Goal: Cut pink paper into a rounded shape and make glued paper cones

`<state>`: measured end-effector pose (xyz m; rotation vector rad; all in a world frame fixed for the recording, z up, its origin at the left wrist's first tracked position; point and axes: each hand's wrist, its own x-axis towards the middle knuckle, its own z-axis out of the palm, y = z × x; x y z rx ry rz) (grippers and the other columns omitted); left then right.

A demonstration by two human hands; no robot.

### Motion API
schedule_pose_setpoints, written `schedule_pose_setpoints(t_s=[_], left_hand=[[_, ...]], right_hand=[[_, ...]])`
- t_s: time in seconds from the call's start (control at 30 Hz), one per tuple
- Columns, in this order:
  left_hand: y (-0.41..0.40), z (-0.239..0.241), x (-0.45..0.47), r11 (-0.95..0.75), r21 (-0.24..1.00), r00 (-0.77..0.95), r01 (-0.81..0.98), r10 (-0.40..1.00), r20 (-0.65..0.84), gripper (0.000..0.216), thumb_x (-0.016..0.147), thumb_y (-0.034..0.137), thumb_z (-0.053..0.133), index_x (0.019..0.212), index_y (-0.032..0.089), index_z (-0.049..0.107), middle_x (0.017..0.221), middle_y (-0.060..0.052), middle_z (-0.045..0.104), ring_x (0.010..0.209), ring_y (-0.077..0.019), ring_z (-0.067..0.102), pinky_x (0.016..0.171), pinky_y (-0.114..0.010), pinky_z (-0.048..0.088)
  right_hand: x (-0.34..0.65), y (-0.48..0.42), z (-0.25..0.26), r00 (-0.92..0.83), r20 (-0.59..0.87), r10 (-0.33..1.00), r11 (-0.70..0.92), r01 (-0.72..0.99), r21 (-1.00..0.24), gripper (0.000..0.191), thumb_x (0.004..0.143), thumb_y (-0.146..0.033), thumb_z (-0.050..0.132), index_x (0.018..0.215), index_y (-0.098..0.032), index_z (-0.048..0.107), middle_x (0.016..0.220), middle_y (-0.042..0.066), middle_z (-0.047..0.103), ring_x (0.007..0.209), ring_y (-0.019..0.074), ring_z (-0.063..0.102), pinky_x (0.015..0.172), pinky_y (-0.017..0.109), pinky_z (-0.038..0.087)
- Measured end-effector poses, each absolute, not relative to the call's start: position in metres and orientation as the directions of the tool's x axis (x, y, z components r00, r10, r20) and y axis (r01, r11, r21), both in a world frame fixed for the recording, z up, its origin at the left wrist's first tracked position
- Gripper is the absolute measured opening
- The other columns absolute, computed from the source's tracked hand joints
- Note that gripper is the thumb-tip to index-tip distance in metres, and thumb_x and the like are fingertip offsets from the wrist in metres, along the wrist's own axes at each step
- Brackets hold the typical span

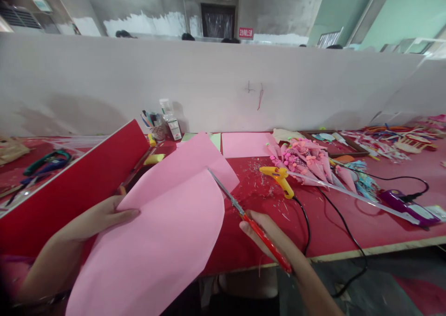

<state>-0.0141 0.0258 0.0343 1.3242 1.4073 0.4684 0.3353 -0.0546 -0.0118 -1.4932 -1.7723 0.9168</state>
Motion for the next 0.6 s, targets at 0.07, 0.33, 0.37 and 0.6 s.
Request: schedule_pose_setpoints(t_s=[0.07, 0.33, 0.37, 0.6], left_hand=[[0.025, 0.034, -0.015, 0.291, 0.836, 0.219, 0.465, 0.877, -0.427, 0.025, 0.062, 0.036, 0.067, 0.07, 0.013, 0.061, 0.059, 0.003, 0.064, 0.058, -0.0171, 0.061, 0.05, -0.023, 0.047], [0.024, 0.036, -0.016, 0.242, 0.83, 0.293, 0.503, 0.856, -0.427, 0.026, 0.063, 0.035, 0.067, 0.079, 0.014, 0.064, 0.066, 0.001, 0.068, 0.064, -0.0203, 0.063, 0.054, -0.025, 0.049], [0.023, 0.036, -0.015, 0.248, 0.829, 0.288, 0.502, 0.856, -0.43, 0.027, 0.062, 0.035, 0.067, 0.078, 0.014, 0.064, 0.065, 0.0, 0.068, 0.063, -0.0206, 0.063, 0.054, -0.026, 0.049], [0.019, 0.044, -0.009, 0.355, 0.853, 0.251, 0.383, 0.849, -0.466, 0.042, 0.056, 0.038, 0.069, 0.089, 0.013, 0.064, 0.065, -0.002, 0.069, 0.06, -0.0214, 0.063, 0.053, -0.028, 0.049]], right_hand=[[0.339, -0.056, -0.012, -0.177, 0.057, 0.983, 0.145, 0.536, -0.832, 0.03, 0.08, -0.047, 0.046, 0.076, -0.02, 0.058, 0.068, 0.004, 0.059, 0.065, 0.02, 0.055, 0.06, 0.03, 0.048], [0.343, -0.059, -0.013, -0.263, 0.091, 0.96, 0.208, 0.46, -0.864, 0.041, 0.077, -0.048, 0.051, 0.105, -0.018, 0.056, 0.099, 0.009, 0.062, 0.096, 0.0273, 0.055, 0.084, 0.04, 0.044], [0.342, -0.058, -0.014, -0.253, 0.093, 0.963, 0.203, 0.456, -0.866, 0.038, 0.077, -0.048, 0.05, 0.101, -0.019, 0.058, 0.093, 0.008, 0.063, 0.094, 0.0267, 0.055, 0.082, 0.039, 0.045], [0.34, -0.054, -0.021, -0.134, 0.073, 0.988, 0.133, 0.523, -0.842, 0.029, 0.078, -0.048, 0.049, 0.075, -0.022, 0.059, 0.069, 0.003, 0.06, 0.072, 0.0225, 0.056, 0.067, 0.032, 0.047]])
